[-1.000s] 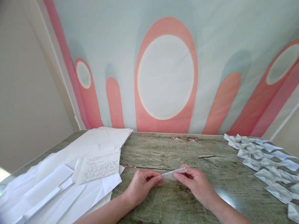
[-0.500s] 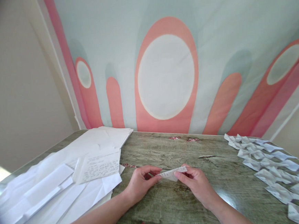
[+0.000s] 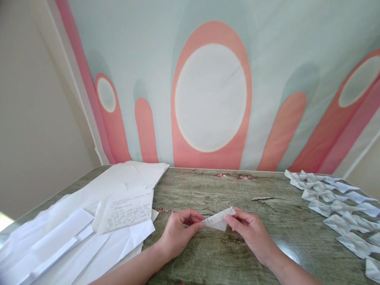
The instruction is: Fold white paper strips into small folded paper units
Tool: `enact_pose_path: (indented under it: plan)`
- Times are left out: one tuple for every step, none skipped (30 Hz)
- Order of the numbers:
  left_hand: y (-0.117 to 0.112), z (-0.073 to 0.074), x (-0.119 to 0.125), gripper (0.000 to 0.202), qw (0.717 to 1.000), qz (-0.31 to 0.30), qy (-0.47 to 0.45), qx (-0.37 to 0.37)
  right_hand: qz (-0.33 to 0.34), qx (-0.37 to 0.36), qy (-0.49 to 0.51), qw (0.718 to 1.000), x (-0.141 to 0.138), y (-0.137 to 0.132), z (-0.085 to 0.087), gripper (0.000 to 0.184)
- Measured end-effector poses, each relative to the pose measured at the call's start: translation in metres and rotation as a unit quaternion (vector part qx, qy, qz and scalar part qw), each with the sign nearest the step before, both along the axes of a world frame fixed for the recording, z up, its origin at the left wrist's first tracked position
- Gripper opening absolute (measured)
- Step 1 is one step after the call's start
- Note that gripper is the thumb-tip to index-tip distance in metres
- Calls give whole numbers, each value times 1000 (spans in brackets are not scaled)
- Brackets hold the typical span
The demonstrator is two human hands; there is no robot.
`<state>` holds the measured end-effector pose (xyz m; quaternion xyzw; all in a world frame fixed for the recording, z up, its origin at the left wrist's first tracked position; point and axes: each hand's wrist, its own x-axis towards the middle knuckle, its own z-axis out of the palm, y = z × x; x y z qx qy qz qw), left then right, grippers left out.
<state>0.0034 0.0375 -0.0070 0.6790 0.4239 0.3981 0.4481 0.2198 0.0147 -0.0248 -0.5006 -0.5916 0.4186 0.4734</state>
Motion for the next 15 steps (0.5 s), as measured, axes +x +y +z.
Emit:
enact_pose_path:
  plan:
    - [1,-1,0,10,1000,-2,-5,-3,-2,1,8,1000,0,0,0,35]
    - [1,-3,0,10,1000,-4,-9,-4,-4,0,13,1000,0,0,0,35]
    - [2,-5,0,11,1000,-6,-11,-5,-5,0,14,1000,0,0,0,34]
    - [3,-6,-1,12,1000,-4,-10,-5,-6,1,12,1000,-1,0,0,34]
    - [3,-7,-1,13,1000,-1,-5,-3,-7,1,8,1000,-1,0,0,34]
    - [4,-8,-1,14,1000,3,3,1,-9,3,4,1000,-1,0,0,34]
    - [4,-8,-1,14,1000,7,15,6,-11,4,-1,1000,-1,0,1,35]
    - [4,-8,-1,15,999,9,30,15,-11,5,-7,1000,-1,0,2,36]
    - [3,-7,-2,15,999,9,47,26,-11,5,-14,1000,-1,0,2,37]
    - [3,-6,-2,14,997,6,63,40,-8,3,-21,1000,-1,0,3,37]
    - [2,-5,-3,14,996,1,79,52,-6,0,-27,1000,-1,-1,4,38]
    - [1,-5,-3,14,994,-6,91,63,-5,-1,-30,1000,-2,-1,4,38]
    - [0,-4,-3,14,992,-11,100,71,-4,-1,-30,1000,-2,-2,5,38]
    - [0,-4,-3,14,992,-15,105,75,-5,2,-27,1000,-3,-2,5,37]
    - [-1,-4,-4,13,991,-19,107,77,-7,7,-21,1000,-3,-2,5,37]
